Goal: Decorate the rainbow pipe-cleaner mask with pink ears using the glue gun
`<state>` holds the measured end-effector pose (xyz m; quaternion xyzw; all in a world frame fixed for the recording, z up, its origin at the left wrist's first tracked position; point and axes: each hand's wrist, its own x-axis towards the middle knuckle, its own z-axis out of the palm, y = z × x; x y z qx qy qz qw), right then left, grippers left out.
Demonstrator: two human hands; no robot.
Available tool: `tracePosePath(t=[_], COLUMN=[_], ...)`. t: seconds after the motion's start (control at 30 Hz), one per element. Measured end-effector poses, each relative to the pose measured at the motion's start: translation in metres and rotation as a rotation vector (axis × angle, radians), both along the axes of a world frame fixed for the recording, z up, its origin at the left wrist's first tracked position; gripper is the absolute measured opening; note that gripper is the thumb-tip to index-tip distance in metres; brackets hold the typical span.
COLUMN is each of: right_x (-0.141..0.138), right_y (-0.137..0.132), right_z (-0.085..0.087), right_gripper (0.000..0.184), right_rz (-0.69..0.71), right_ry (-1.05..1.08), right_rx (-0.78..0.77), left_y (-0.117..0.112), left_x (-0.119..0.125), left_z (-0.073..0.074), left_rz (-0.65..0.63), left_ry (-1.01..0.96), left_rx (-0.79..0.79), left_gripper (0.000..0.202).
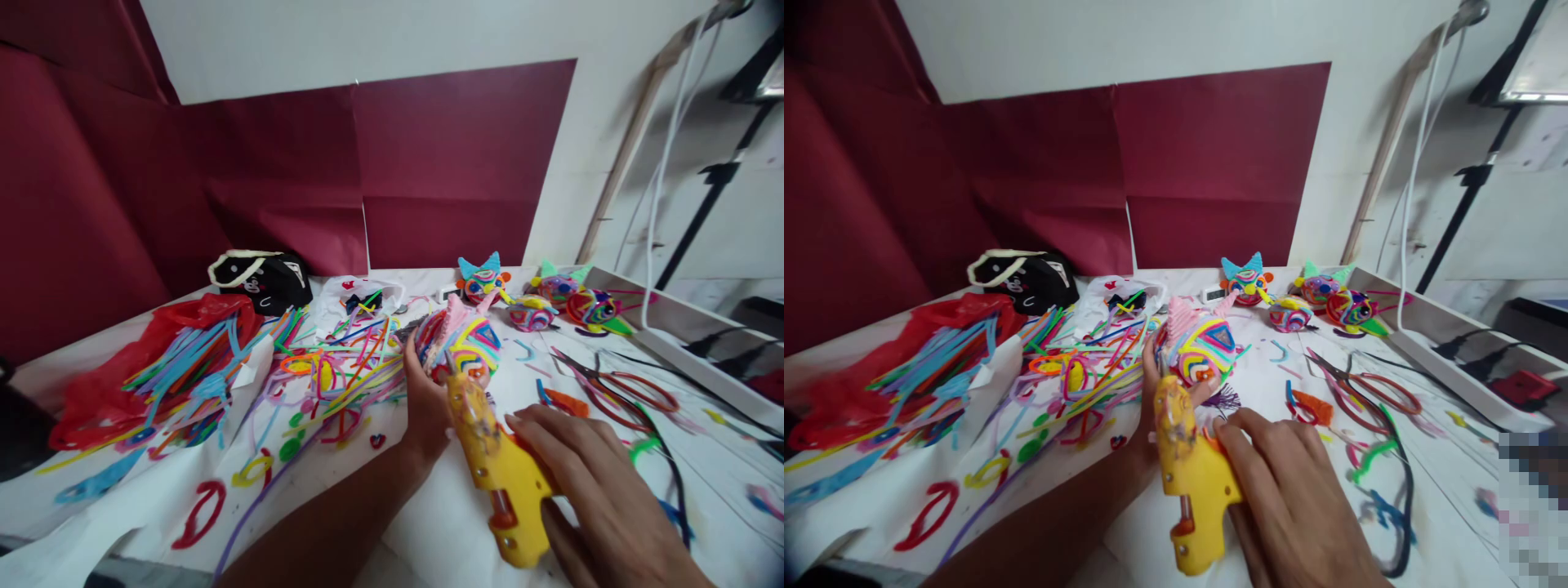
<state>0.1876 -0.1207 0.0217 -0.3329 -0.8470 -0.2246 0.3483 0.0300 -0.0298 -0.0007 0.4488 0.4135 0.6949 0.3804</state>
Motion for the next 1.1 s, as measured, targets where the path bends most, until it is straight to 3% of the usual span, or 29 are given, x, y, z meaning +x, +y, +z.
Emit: tracePosePath(t=[0.1, 0.2, 0.33, 0.43, 0.53, 0.7, 0.8, 0.87, 1.0, 1.1], right_x=[0.028, 0.064, 0.088, 0.081, 0.073, 0.069, 0.055, 0.041, 0.013, 0.001], right_y=[-0.004, -0.014, -0.021, -0.015, -0.007, 0.006, 0.03, 0.05, 0.084, 0.095], right_z=[-0.015, -0.033, -0.038, -0.035, -0.035, -0.021, -0.004, 0.0, -0.009, -0.018], right_gripper=[0.047, 0.05, 0.048, 0.044, 0.04, 0.041, 0.025, 0.025, 0.023, 0.019], right_rz=[-0.008, -0.054, -0.044, 0.016, 0.048, 0.133, 0.2, 0.24, 0.248, 0.235], right_ry=[0.03, 0.011, -0.069, -0.097, -0.071, -0.043, -0.008, -0.035, -0.204, -0.268], right_rx=[-0.092, -0.273, -0.529, -0.727, -0.823, -0.86, -0.884, -0.873, -0.842, -0.858], left_y=[0.001, 0.006, 0.014, 0.016, 0.016, 0.018, 0.019, 0.019, 0.018, 0.017], left_x=[0.0, -0.002, -0.007, -0.008, -0.007, -0.007, -0.008, -0.008, -0.008, -0.007], left_z=[0.006, 0.011, 0.014, 0.015, 0.014, 0.011, 0.009, 0.008, 0.006, 0.008], left_rz=[-0.075, -0.068, -0.058, -0.085, -0.148, -0.179, -0.174, -0.172, -0.167, -0.156], left_ry=[-0.105, -0.175, -0.234, -0.238, -0.227, -0.202, -0.179, -0.163, -0.14, -0.135], left_rx=[-0.062, -0.009, 0.049, 0.083, 0.093, 0.079, 0.076, 0.082, 0.1, 0.104], left_gripper=[0.104, 0.098, 0.093, 0.087, 0.084, 0.086, 0.086, 0.086, 0.088, 0.089])
